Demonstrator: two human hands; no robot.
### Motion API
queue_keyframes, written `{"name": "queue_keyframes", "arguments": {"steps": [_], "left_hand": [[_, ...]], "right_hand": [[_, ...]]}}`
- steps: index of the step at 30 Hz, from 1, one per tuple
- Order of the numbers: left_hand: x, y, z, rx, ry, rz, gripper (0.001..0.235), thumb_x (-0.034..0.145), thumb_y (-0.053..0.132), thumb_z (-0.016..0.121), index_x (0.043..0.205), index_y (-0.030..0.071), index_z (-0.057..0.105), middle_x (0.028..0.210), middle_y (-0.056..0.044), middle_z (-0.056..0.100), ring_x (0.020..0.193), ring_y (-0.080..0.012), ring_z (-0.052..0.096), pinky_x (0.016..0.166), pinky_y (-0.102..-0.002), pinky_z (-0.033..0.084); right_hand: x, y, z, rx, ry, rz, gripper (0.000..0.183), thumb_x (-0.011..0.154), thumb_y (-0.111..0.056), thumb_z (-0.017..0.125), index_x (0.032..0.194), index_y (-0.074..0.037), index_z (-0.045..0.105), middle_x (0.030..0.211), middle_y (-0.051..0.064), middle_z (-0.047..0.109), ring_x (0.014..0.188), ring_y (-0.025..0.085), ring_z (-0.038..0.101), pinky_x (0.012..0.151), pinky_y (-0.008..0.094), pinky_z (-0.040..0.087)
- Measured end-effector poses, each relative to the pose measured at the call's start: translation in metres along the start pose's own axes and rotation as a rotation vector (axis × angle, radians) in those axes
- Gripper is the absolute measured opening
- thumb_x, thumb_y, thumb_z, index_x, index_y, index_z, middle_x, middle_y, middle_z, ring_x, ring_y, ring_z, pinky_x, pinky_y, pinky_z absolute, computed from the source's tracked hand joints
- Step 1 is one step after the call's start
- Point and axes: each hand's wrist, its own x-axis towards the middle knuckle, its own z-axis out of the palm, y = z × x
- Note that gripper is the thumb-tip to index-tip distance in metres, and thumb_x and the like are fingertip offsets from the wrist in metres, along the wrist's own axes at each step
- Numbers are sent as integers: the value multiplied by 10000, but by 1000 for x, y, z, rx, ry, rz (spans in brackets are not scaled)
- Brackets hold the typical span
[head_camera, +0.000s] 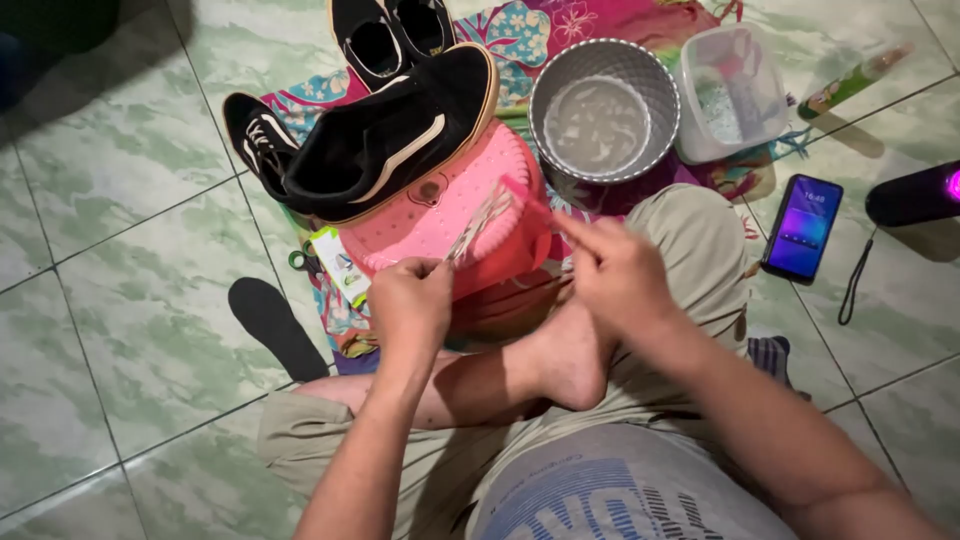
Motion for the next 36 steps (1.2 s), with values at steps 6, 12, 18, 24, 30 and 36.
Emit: {"name": "queue_keyframes", "arguments": {"steps": [6,12,18,24,30,36], "left_hand": [[11,-3,0,36,7,40,204,807,339,739,882,173,830,822,-104,778,969,-387,722,801,-496,561],[8,-4,-5,38,-24,5,203,806,345,740,914,200,832,860,-96,784,1009,-393,711,836,-503,562],[6,3,-10,148,-17,58,210,823,355,737,931,204,836,852,-117,783,997,-417,712,847,-519,568],[26,-47,24,795,706,1064,93,821,203,622,733,227,602,577,34,531,480,-171,604,461,-319,489],[30,-60,27,787,781,1302,155,856,151,553,863,93,696,634,-19,505,513,-205,572,471,-343,461],[38,-59,28,795,736,1313,175,829,101,609,956,63,723,637,-21,518,514,-218,565,449,-370,425]], "right_hand": [[-5,-55,17,-219,-71,-197,494,847,-127,594,1257,-363,734,791,35,631,641,265,675,662,403,569],[4,35,21,1,15,-57,486,881,-53,625,1287,-283,759,847,47,679,853,266,716,765,335,557],[5,-8,-5,255,14,80,402,909,6,666,1261,-159,770,929,179,741,929,378,720,825,429,549],[-20,-48,43,-73,-136,-63,543,887,-145,545,1342,-410,674,791,5,552,722,264,666,659,380,560],[-3,25,13,-140,-56,80,487,945,-127,545,1362,-324,704,862,85,630,870,342,688,753,485,564],[-8,-68,-6,-192,-143,-106,669,885,-115,560,1487,-407,537,855,-37,536,842,178,640,939,336,512]]}}
